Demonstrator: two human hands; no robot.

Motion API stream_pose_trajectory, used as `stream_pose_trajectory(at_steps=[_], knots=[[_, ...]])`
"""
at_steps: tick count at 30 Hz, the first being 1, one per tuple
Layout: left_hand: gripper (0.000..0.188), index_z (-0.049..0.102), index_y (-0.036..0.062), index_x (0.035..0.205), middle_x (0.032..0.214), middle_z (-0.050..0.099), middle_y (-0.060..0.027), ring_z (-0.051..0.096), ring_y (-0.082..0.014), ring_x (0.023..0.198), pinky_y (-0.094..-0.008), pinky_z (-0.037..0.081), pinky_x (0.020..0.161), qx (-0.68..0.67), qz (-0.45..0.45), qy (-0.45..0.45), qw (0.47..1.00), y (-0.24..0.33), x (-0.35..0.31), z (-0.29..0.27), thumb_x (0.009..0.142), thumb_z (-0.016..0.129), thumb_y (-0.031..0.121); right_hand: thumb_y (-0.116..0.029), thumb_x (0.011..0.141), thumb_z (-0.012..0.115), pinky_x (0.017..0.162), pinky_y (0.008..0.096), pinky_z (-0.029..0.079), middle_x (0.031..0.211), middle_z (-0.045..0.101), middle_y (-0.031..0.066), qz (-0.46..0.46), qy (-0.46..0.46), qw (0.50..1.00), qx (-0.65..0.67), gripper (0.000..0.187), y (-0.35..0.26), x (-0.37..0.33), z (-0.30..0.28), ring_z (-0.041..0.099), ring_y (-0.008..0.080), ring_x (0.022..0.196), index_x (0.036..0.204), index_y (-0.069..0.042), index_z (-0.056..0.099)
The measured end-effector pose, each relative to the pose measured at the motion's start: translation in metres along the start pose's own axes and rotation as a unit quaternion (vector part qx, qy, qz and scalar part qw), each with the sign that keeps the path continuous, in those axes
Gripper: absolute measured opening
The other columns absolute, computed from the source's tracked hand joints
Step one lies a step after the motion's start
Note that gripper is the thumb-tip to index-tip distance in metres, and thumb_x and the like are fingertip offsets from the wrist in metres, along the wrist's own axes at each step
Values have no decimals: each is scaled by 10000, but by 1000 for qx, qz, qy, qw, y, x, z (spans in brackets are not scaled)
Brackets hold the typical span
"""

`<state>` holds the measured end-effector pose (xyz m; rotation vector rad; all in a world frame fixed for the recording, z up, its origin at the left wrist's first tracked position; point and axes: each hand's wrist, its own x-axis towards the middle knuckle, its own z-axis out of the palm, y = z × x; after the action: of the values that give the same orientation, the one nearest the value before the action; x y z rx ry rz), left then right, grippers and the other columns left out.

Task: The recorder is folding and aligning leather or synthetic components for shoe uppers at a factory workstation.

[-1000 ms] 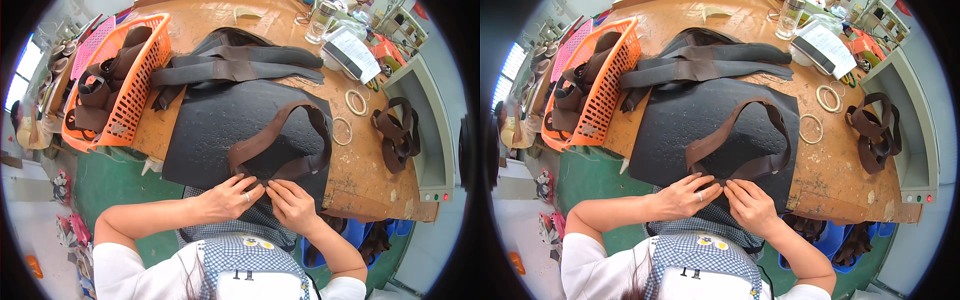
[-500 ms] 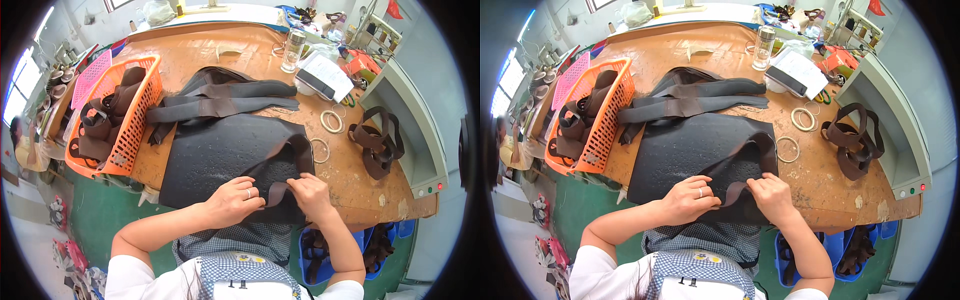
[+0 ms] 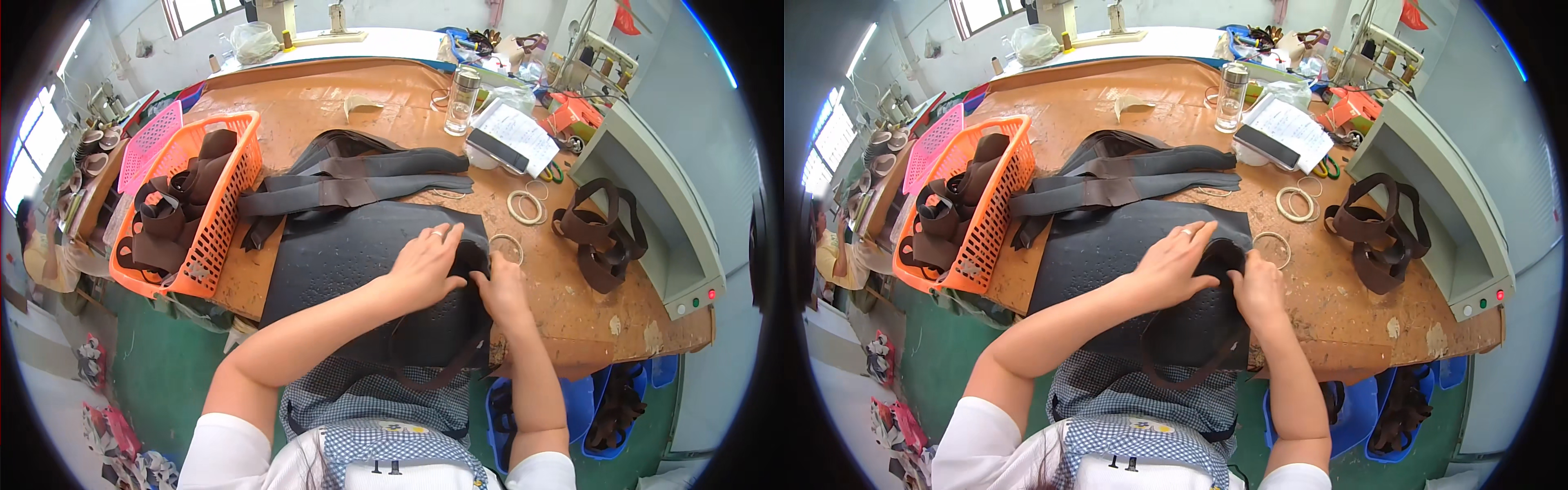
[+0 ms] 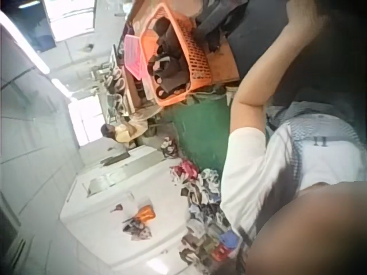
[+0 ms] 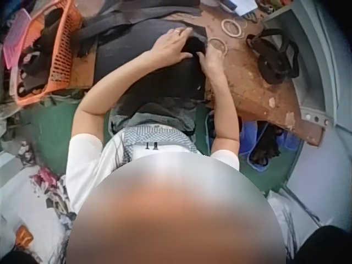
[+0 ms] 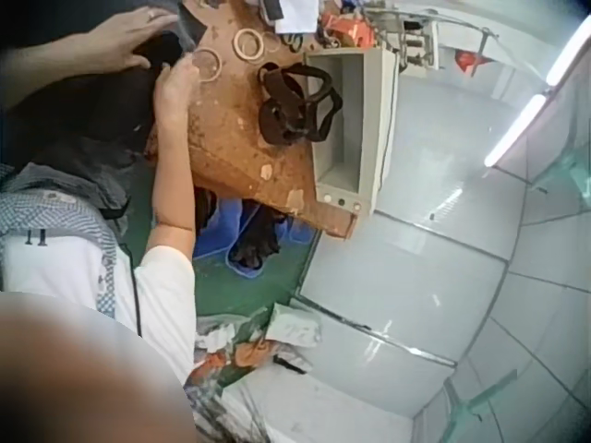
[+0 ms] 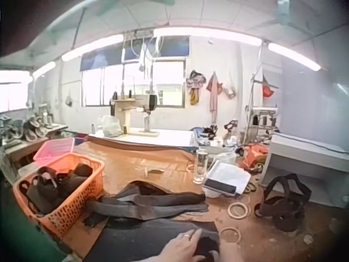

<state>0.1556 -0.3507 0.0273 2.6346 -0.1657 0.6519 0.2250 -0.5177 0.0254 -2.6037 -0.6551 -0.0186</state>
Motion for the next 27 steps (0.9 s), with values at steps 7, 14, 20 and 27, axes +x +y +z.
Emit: stream_pose_trajectory(at_steps=[7, 14, 20, 27], knots=[[158, 619, 3, 930, 798, 681, -199, 670, -398, 824, -467, 526, 764, 65, -18, -208, 976, -23, 18, 19, 821, 637, 116, -206, 905, 624, 637, 507, 514, 672, 634, 234, -154, 30, 984, 89, 223, 17, -8, 17, 634, 444, 667, 792, -13, 627], [396, 514, -65, 1205, 949, 671, -260, 656, -400, 929, -468, 511, 810, -5, 26, -278, 960, -24, -7, -16, 815, 565, -17, -231, 974, 542, 589, 515, 485, 634, 609, 222, -181, -23, 983, 8, 256, -4, -18, 4, 620, 426, 632, 824, -33, 608], [580, 327, -60, 1430, 1365, 460, -353, 443, -438, 1303, -452, 382, 1066, -214, -153, -172, 949, -43, -27, -69, 1010, 499, 301, -176, 961, 486, 641, 486, 477, 851, 639, 274, -108, 73, 990, 55, 290, 44, 14, -63, 647, 419, 771, 855, 50, 634], [384, 570, -2, 1179, 1225, 594, -189, 546, -355, 1179, -433, 438, 1001, 83, -73, 15, 994, -114, -40, -55, 832, 693, 109, -451, 984, 478, 763, 492, 486, 945, 658, 300, 155, 232, 953, -120, 570, 296, 108, -236, 645, 438, 886, 927, 94, 633]])
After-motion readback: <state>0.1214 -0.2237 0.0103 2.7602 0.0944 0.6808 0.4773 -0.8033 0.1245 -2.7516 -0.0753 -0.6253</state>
